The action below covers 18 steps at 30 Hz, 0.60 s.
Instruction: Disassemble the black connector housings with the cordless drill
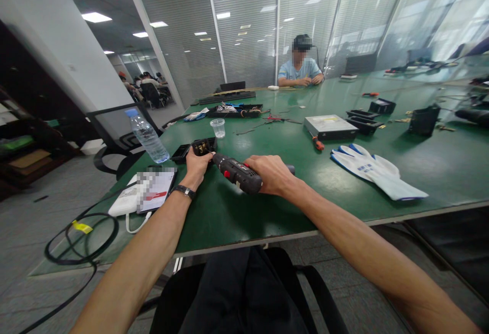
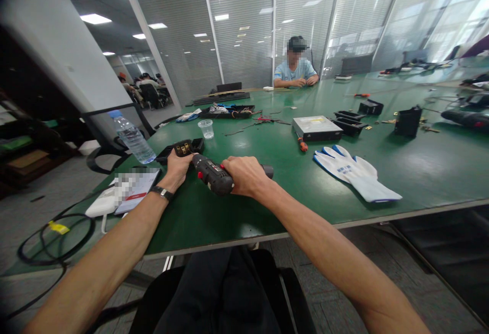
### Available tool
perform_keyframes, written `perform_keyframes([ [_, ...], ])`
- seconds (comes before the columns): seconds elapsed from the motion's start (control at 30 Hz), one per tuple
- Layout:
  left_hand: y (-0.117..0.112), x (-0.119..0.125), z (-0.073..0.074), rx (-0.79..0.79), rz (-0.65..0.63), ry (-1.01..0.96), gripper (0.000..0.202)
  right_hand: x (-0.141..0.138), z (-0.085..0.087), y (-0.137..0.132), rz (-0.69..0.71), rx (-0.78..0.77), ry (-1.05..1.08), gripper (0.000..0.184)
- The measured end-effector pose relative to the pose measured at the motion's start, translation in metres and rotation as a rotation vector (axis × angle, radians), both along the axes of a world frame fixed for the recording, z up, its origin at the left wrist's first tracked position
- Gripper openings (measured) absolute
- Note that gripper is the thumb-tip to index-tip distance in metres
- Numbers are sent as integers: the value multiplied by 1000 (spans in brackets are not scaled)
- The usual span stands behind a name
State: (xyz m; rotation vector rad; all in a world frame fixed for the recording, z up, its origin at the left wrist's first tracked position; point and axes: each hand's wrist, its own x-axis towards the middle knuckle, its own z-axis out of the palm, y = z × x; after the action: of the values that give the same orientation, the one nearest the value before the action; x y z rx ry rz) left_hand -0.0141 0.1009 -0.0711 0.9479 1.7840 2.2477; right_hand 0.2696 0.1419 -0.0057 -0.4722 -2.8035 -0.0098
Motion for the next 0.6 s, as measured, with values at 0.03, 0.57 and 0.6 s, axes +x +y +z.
perform_keyframes([
  [0.03, 0, 0, 0, 0, -2, 0, 47, 0, 0, 0, -4, 4, -4, 31],
  [0.57, 0, -1, -1, -18, -5, 15, 47, 0, 1, 1, -1, 38, -10, 30],
  [0.6, 0, -1, -1, -16, -4, 14, 47, 0, 1, 1, 0, 39, -8, 30],
])
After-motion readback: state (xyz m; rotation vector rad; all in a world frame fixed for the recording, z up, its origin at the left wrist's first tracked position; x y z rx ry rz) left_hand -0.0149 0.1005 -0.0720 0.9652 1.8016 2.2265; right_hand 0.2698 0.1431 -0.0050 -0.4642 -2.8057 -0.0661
